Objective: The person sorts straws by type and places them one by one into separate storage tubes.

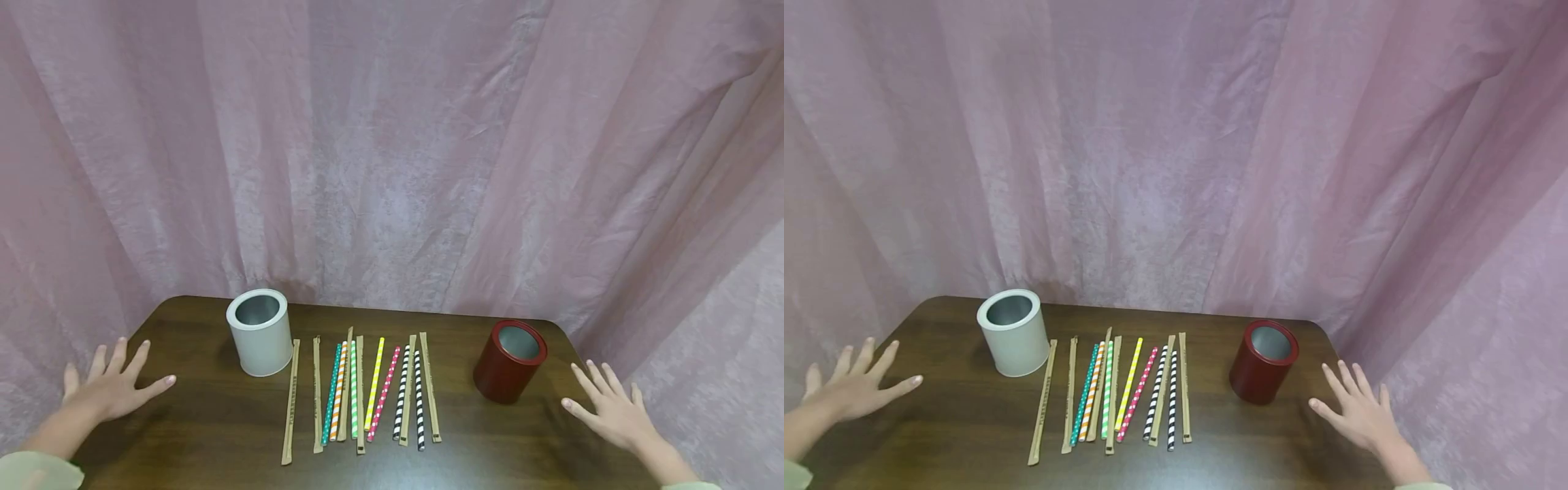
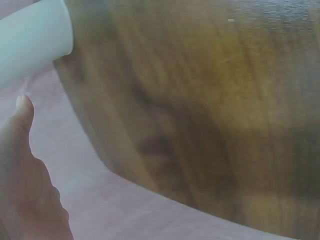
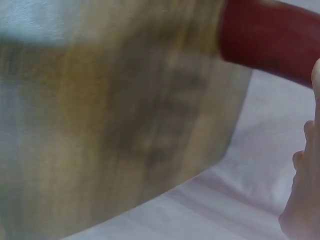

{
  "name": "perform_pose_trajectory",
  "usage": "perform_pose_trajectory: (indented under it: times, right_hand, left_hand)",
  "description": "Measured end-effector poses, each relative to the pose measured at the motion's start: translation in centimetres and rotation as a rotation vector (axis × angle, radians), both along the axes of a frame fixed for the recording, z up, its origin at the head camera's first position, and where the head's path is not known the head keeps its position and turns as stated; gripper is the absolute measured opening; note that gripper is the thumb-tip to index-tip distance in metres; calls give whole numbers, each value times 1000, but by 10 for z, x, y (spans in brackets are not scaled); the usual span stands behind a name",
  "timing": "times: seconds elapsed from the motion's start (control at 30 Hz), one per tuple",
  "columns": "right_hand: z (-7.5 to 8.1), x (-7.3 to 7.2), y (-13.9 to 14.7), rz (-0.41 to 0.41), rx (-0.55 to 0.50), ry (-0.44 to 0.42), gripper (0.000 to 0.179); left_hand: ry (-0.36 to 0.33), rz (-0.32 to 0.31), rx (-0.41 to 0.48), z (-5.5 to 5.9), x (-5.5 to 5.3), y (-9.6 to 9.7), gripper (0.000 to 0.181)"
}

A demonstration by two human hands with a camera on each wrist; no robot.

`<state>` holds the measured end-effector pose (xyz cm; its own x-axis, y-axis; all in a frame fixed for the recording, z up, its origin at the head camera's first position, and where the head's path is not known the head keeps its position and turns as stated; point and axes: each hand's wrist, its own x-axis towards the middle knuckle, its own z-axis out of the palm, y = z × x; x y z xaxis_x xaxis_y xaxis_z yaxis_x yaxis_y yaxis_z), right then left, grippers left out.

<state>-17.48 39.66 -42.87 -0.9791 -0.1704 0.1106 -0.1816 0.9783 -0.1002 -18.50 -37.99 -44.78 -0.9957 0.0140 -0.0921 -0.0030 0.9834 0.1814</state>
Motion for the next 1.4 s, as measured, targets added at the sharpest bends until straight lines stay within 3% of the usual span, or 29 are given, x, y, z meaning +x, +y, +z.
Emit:
perform_pose_trajectory:
  times: [0.17,0.3,0.43,0.53,0.73,0.9,1.13,1.27,1.4]
  right_hand:
    - [15,-5,-13,47,27,84,71]
    - [26,-11,-27,101,-10,147,75]
    - [35,-21,-45,162,-133,202,80]
    - [40,-27,-63,211,-252,222,80]
    - [40,-40,-98,277,-432,256,72]
    - [32,-50,-118,273,-669,130,67]
    - [16,-63,-141,210,-956,-177,63]
    - [1,-72,-154,174,-1040,-305,60]
    - [-17,-82,-164,119,-1095,-376,56]
  left_hand:
    - [62,-25,-24,16,-10,11,92]
    - [189,-52,-18,30,-19,29,92]
    - [300,-71,34,41,-29,48,91]
    - [345,-88,103,45,-37,62,90]
    - [414,-95,216,41,-54,82,88]
    - [419,-83,289,34,-60,92,88]
    - [383,-31,405,28,-64,100,86]
    - [351,3,432,22,-68,103,87]
    - [336,17,443,16,-72,106,87]
